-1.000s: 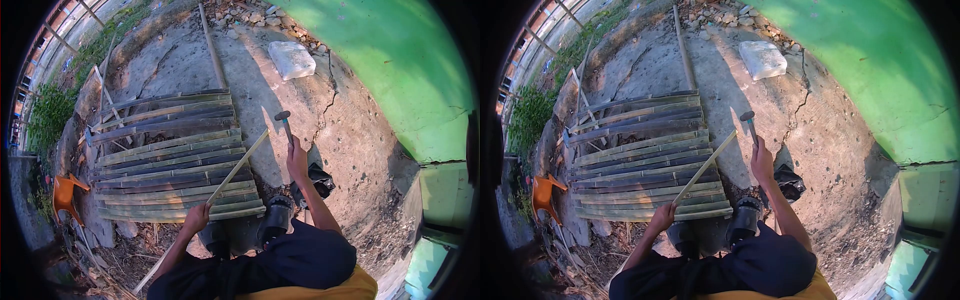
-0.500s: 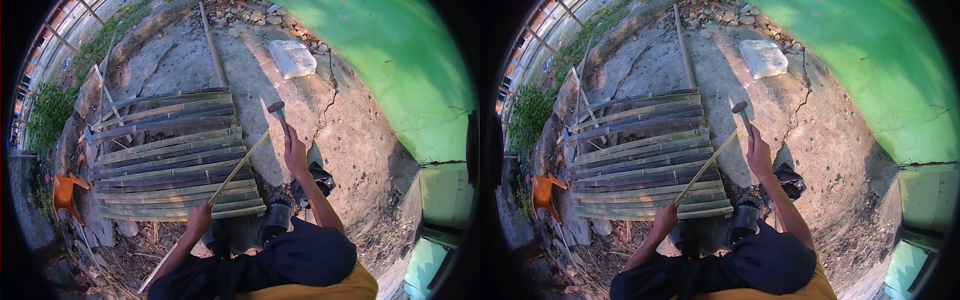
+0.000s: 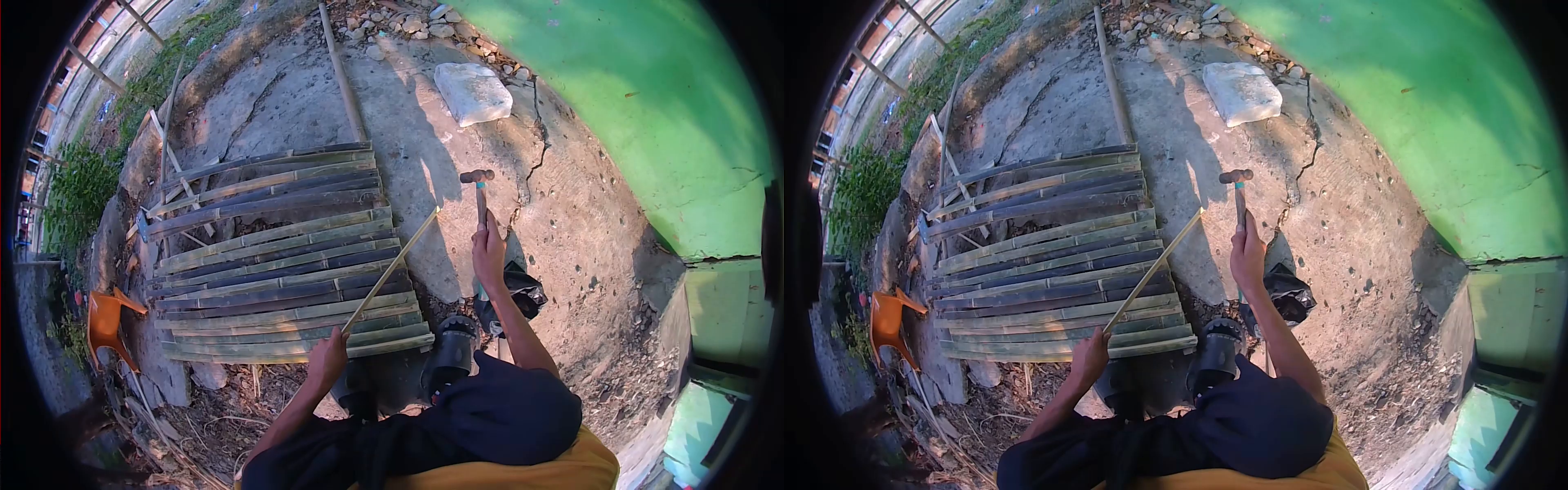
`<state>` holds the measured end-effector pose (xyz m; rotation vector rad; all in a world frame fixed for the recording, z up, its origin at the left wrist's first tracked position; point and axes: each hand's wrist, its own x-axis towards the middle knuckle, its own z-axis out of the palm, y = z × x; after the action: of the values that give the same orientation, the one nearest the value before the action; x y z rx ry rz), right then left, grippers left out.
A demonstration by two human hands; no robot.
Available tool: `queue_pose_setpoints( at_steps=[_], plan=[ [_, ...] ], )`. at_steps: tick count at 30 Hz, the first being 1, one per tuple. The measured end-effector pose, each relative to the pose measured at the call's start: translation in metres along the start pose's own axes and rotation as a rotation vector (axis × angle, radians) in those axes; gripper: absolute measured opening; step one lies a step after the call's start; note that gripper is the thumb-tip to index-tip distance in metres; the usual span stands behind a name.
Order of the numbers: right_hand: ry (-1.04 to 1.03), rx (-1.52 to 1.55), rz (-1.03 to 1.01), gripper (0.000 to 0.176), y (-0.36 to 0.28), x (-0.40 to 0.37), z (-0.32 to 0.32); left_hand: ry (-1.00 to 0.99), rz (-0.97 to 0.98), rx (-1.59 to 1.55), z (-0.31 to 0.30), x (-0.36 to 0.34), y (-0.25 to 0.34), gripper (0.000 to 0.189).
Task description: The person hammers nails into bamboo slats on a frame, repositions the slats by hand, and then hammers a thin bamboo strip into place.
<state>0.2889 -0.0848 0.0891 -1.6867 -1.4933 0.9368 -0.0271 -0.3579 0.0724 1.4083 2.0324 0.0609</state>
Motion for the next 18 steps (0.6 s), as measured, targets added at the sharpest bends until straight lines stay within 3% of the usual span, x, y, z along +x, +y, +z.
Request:
queue_pose_setpoints(
  at_steps=[3, 4, 12, 13, 15, 16, 18],
  plan=[
    [-0.155, -0.204, -0.130, 0.039, 0.027, -0.007, 0.020, -0.015, -0.016, -0.026, -0.002, 0.000, 0.004, 0.030],
    [-0.265, -0.049, 0.040, 0.038, 0.030, -0.005, 0.023, -0.019, -0.011, -0.035, -0.001, 0.000, 0.003, 0.029],
    [-0.026, 0.139, 0.087, 0.040, -0.009, 0.013, 0.011, -0.012, 0.043, -0.089, 0.008, 0.001, -0.002, 0.030],
    [-0.026, 0.140, 0.084, 0.040, -0.007, 0.014, 0.012, -0.020, 0.026, -0.081, 0.008, 0.002, -0.003, 0.029],
    [-0.067, -0.158, -0.014, 0.040, 0.005, 0.013, 0.012, -0.028, 0.006, -0.072, 0.008, -0.001, -0.003, 0.028],
    [-0.192, -0.217, -0.067, 0.039, 0.021, 0.012, 0.013, -0.019, -0.002, -0.075, 0.006, -0.003, -0.001, 0.028],
    [-0.188, -0.193, 0.000, 0.038, 0.035, 0.009, 0.008, 0.003, -0.002, -0.074, 0.003, 0.003, -0.001, 0.028]
  ],
)
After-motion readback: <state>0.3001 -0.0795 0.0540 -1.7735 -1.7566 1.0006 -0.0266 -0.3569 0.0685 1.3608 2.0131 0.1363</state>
